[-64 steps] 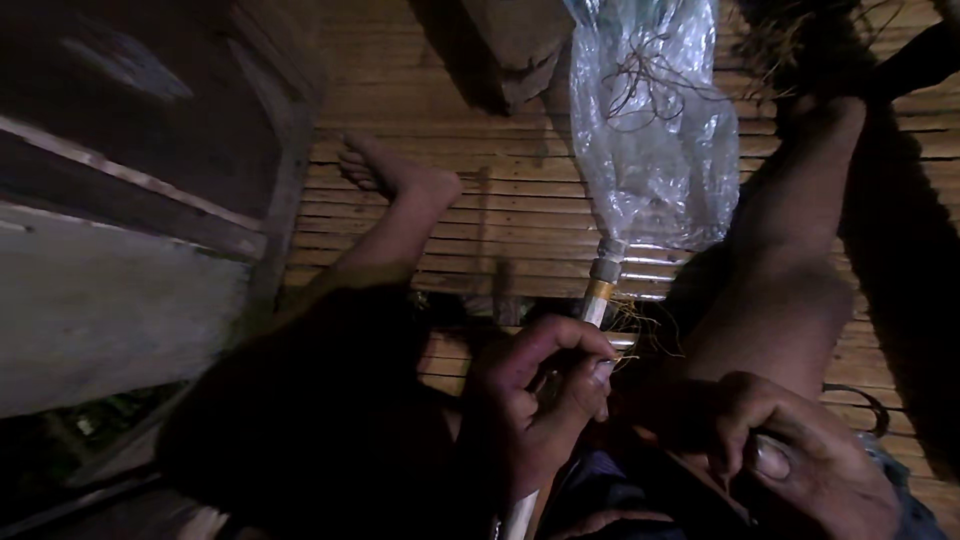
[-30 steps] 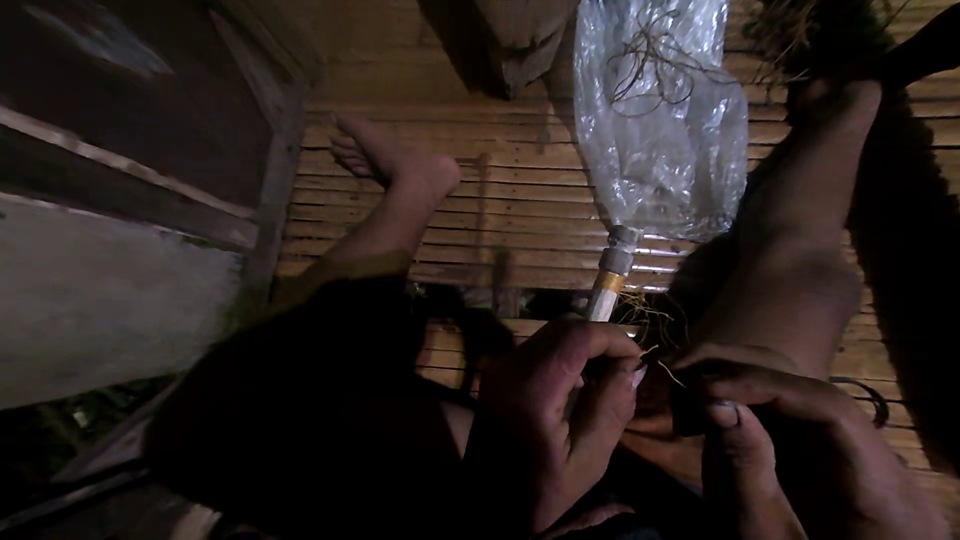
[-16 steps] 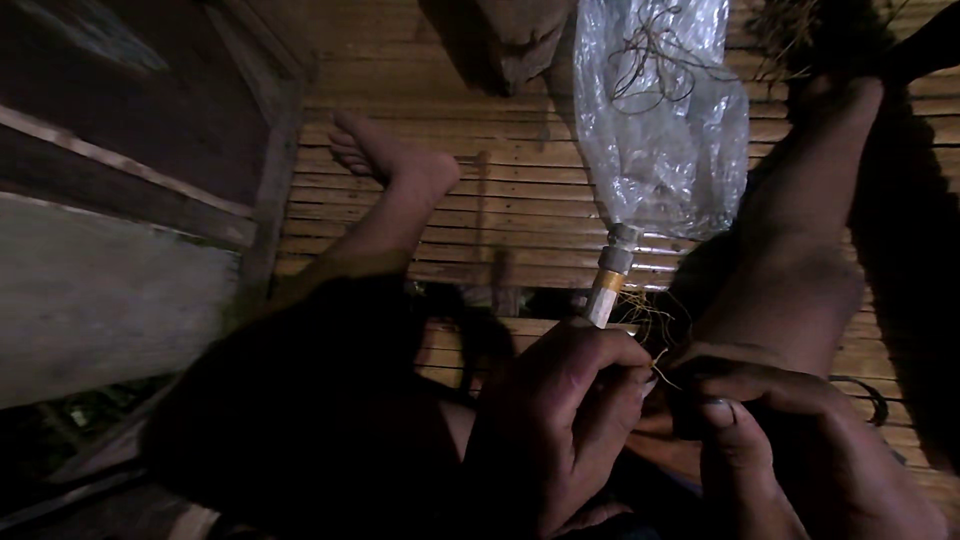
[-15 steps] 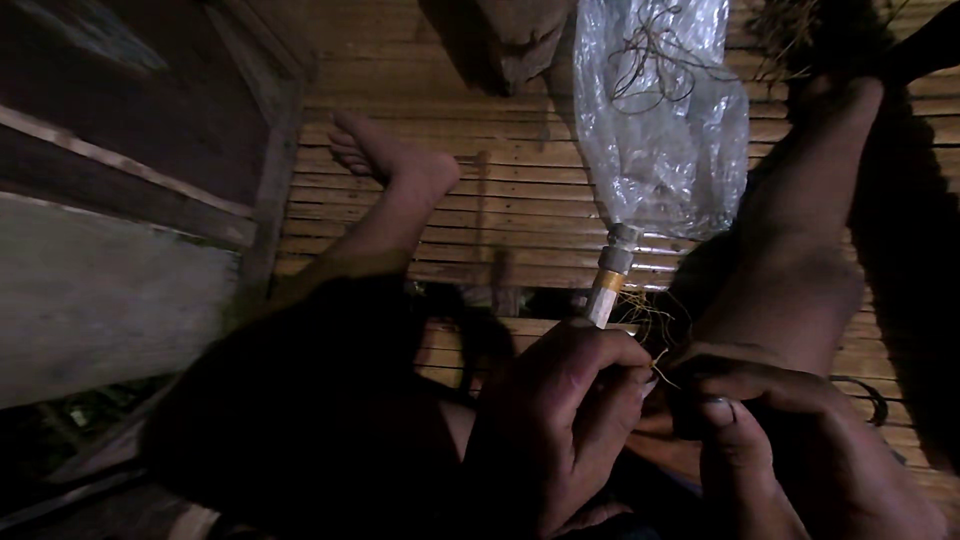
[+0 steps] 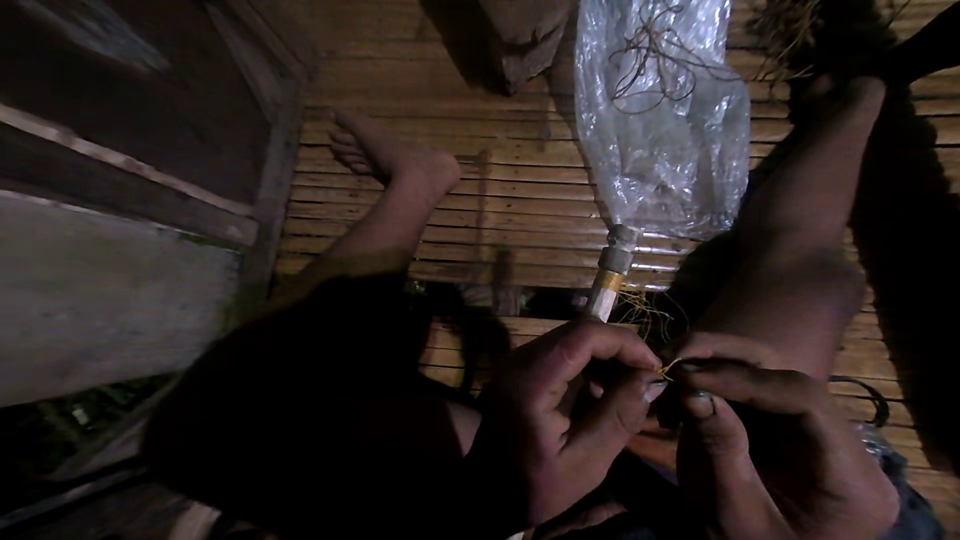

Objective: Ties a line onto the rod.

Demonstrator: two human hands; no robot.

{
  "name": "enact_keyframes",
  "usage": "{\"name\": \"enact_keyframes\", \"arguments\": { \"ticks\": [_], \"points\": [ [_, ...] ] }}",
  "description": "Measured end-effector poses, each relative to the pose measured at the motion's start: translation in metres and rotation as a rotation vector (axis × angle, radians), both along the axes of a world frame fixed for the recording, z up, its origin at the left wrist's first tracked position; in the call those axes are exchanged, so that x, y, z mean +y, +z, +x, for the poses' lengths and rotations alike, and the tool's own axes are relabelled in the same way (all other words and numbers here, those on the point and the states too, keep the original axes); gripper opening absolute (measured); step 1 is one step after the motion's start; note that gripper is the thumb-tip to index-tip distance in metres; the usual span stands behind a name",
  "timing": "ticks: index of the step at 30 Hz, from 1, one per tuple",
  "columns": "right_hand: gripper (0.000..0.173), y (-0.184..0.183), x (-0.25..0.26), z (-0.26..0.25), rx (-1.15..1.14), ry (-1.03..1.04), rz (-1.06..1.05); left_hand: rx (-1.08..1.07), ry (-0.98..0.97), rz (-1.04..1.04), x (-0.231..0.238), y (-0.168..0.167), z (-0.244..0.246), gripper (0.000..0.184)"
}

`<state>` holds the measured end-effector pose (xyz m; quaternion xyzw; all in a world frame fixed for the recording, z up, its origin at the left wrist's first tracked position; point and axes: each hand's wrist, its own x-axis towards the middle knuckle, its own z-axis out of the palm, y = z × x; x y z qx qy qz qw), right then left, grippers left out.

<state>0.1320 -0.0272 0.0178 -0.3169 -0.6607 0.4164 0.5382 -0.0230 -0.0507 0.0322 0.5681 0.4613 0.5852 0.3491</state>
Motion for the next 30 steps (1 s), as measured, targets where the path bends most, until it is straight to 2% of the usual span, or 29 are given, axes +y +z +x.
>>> {"name": "enact_keyframes", "arguments": {
  "ticks": [7, 10, 13, 16, 22, 26, 30],
  "points": [
    [0.011, -0.001, -0.002, -0.003, -0.014, -0.032, 0.002, 0.034, 0.009, 0.028, 0.001, 0.000, 0.001, 0.018],
    [0.017, 0.001, -0.002, 0.002, -0.073, -0.058, 0.006, 0.073, 0.028, 0.036, 0.001, 0.001, 0.001, 0.018],
    [0.022, 0.004, 0.002, 0.007, -0.113, -0.033, 0.026, 0.122, 0.040, 0.027, -0.001, 0.003, 0.000, 0.020],
    [0.020, 0.009, 0.003, 0.008, -0.137, 0.022, 0.025, 0.169, 0.055, 0.031, -0.003, 0.004, 0.001, 0.023],
    [0.019, 0.012, 0.006, 0.010, -0.089, 0.122, -0.085, 0.183, 0.016, 0.021, -0.005, 0.008, 0.001, 0.025],
    [0.027, 0.012, 0.013, 0.015, 0.042, 0.305, -0.295, 0.157, -0.008, 0.013, -0.005, 0.007, 0.001, 0.025],
    [0.018, 0.016, 0.016, 0.017, 0.116, 0.364, -0.411, 0.216, 0.005, 0.026, -0.005, 0.009, 0.002, 0.024]
  ]
}}
